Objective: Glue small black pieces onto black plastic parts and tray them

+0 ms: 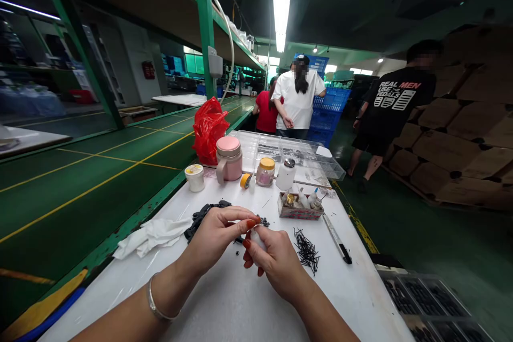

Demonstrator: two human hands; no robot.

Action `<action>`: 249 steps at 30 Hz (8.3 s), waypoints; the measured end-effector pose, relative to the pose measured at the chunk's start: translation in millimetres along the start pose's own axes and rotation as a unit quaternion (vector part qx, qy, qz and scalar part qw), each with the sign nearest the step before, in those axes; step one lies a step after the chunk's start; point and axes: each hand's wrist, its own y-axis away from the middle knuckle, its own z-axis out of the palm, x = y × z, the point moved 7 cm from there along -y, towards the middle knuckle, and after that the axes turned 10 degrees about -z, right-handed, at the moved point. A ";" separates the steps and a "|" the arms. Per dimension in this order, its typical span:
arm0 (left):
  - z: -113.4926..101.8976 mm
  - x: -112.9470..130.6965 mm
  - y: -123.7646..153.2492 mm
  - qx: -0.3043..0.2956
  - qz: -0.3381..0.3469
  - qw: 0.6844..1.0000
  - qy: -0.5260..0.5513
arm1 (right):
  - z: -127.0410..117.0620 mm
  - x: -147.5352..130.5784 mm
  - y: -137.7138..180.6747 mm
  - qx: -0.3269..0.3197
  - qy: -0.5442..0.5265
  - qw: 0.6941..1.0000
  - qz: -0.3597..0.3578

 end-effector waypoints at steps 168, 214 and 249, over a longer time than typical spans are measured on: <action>-24.5 12.7 68.8 0.019 0.004 0.979 0.205 | -211.4 97.3 81.0 0.340 0.316 0.794 0.393; 56.2 -169.7 181.6 0.041 -0.299 0.904 0.303 | 73.3 -10.7 233.1 0.100 0.379 0.919 -0.037; 57.1 -174.4 179.7 0.040 -0.291 0.904 0.310 | 72.3 -11.3 233.0 0.138 0.382 0.912 -0.059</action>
